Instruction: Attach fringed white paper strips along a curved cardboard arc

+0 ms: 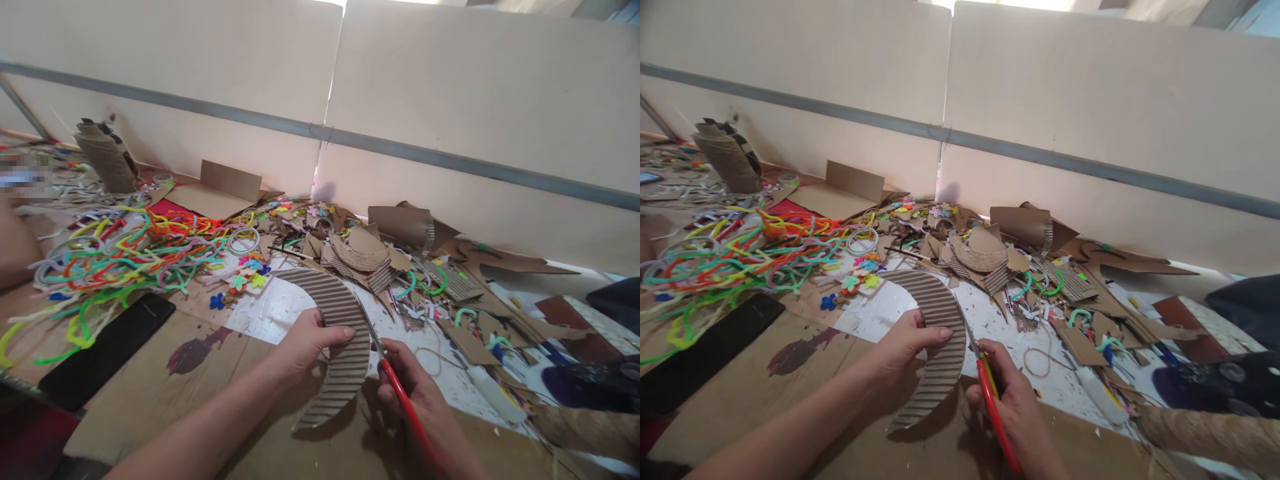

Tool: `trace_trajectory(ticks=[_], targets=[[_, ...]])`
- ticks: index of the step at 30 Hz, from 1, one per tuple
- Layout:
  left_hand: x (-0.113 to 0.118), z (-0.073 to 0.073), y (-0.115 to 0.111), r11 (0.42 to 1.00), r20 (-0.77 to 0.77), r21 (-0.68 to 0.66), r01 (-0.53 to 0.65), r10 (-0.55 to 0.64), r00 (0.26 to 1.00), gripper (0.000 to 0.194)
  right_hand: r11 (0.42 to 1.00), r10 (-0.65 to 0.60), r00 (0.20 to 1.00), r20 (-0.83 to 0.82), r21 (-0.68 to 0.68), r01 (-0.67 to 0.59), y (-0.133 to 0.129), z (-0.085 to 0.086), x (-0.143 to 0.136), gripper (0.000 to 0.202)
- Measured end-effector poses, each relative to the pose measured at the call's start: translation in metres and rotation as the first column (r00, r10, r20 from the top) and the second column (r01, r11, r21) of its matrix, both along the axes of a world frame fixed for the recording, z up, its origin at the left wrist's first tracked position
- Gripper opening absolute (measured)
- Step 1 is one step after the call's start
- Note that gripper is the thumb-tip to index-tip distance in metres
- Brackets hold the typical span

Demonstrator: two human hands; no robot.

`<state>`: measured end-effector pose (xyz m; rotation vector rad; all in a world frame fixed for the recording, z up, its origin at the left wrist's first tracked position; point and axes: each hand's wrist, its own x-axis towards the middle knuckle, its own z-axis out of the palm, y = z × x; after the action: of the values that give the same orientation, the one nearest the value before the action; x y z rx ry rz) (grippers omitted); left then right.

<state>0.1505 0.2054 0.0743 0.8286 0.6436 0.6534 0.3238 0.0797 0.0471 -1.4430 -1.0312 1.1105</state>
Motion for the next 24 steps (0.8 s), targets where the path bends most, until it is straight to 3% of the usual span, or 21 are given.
trace_trajectory(ticks=[6,12,17,24], targets=[[-0.001,0.001,-0.001,1.0,0.02,-0.004,-0.008,0.008,1.0,0.028,0.998,-0.062,0.992,0.106,-0.001,0.062,-0.001,-0.01,0.009,0.062],[0.001,-0.002,-0.001,0.991,0.062,-0.093,-0.097,0.103,0.993,0.034,0.999,-0.049,0.988,0.15,-0.001,0.049,0.0,-0.002,0.006,0.064],[0.002,-0.002,0.002,0.991,0.083,-0.093,-0.091,0.099,0.992,0.033,0.999,0.042,0.996,0.084,0.02,-0.044,0.0,0.011,-0.004,0.067],[0.002,-0.001,0.001,0.989,0.109,-0.137,-0.062,0.077,0.991,0.032,0.999,0.049,0.998,-0.04,-0.013,-0.049,0.001,0.018,-0.006,0.065]])
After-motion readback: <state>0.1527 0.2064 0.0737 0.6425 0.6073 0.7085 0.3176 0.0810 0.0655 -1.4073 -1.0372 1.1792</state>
